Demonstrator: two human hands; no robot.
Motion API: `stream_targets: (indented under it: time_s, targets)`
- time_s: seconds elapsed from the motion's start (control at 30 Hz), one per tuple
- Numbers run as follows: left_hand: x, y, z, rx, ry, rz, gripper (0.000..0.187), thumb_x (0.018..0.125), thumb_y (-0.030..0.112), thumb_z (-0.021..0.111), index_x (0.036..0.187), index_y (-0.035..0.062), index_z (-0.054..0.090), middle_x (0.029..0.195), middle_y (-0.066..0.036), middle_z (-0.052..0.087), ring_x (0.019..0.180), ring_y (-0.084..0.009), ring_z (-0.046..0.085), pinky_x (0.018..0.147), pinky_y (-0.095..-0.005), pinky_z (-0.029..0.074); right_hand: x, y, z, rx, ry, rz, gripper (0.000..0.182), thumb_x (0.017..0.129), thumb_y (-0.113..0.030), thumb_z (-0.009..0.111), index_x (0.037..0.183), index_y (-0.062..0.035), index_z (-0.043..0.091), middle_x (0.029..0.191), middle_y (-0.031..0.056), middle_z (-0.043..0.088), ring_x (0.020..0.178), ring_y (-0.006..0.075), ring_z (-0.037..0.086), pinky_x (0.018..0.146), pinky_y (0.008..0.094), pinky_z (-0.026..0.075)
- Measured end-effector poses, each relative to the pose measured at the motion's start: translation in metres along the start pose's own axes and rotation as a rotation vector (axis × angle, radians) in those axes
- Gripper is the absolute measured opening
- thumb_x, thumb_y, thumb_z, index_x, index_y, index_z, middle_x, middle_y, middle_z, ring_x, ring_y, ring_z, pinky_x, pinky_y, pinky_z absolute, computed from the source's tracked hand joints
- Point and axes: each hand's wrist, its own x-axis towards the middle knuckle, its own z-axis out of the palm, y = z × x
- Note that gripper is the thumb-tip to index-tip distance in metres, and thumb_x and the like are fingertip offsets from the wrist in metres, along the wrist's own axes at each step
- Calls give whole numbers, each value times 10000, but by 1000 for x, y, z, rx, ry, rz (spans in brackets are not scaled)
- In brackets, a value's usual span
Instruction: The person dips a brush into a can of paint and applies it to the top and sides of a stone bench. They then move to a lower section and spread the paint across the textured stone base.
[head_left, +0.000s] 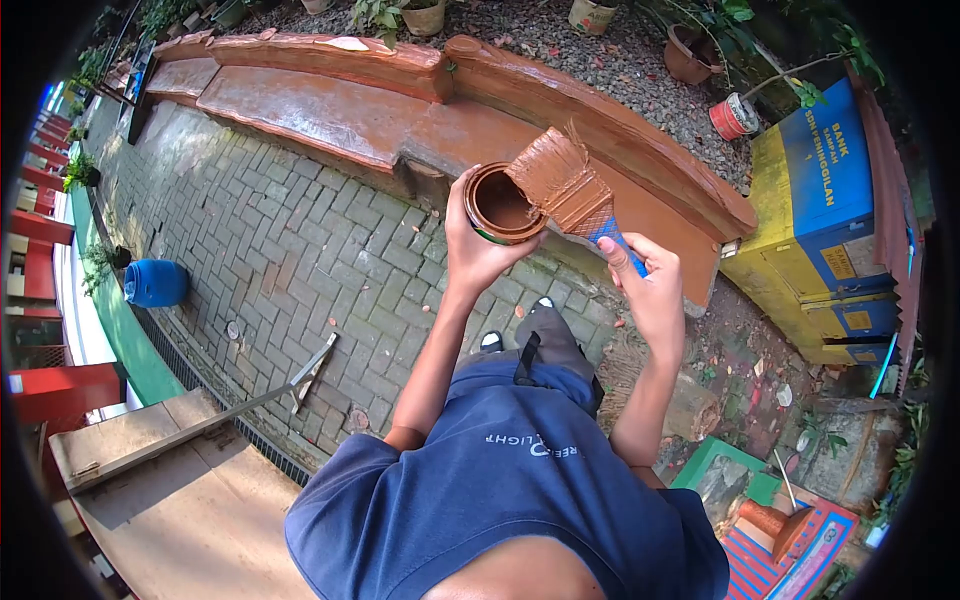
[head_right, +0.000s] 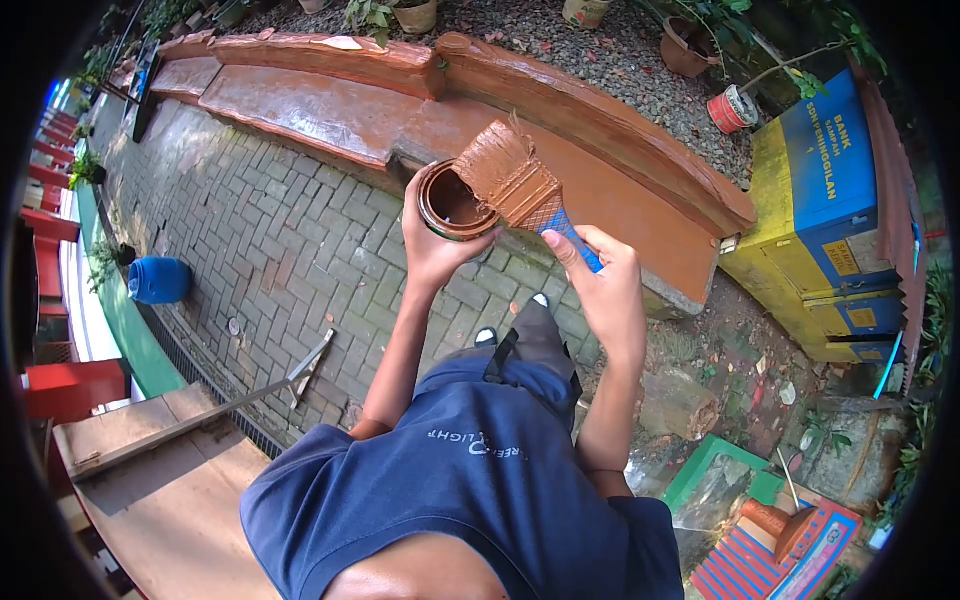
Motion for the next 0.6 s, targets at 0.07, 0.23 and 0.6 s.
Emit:
stream_targets:
  time_s: [0.07, 0.23, 0.6]
  targets:
    - [7, -2, -1, -1, 16, -22, 981, 528, 174, 920, 1300, -41, 353, 1199, -159, 556, 1127, -249, 566, 984, -367, 452, 9, -2, 6, -13, 0, -2, 342, 891, -330, 685, 857, 10, 661, 604, -62, 458, 562, 30, 385, 500, 225, 304]
    - [33, -21, -2, 16, -4, -5, 1000, 529, 166, 921, 1313, -54, 341, 1203, -168, 551, 1129, -249, 563, 985, -364, 453, 42, -2, 20, 2, 19, 25, 352, 890, -325, 684, 874, 25, 653, 590, -35, 473, 564, 43, 390, 501, 240, 318]
    - [126, -83, -35, 119, 35, -41, 1002, 537, 120, 913, 1332, -42, 324, 1246, -165, 530, 1156, -246, 543, 1011, -370, 432, 163, 2, 76, 154, -44, -29, 277, 883, -262, 701, 925, 10, 669, 644, -33, 536, 548, 17, 441, 488, 193, 346]
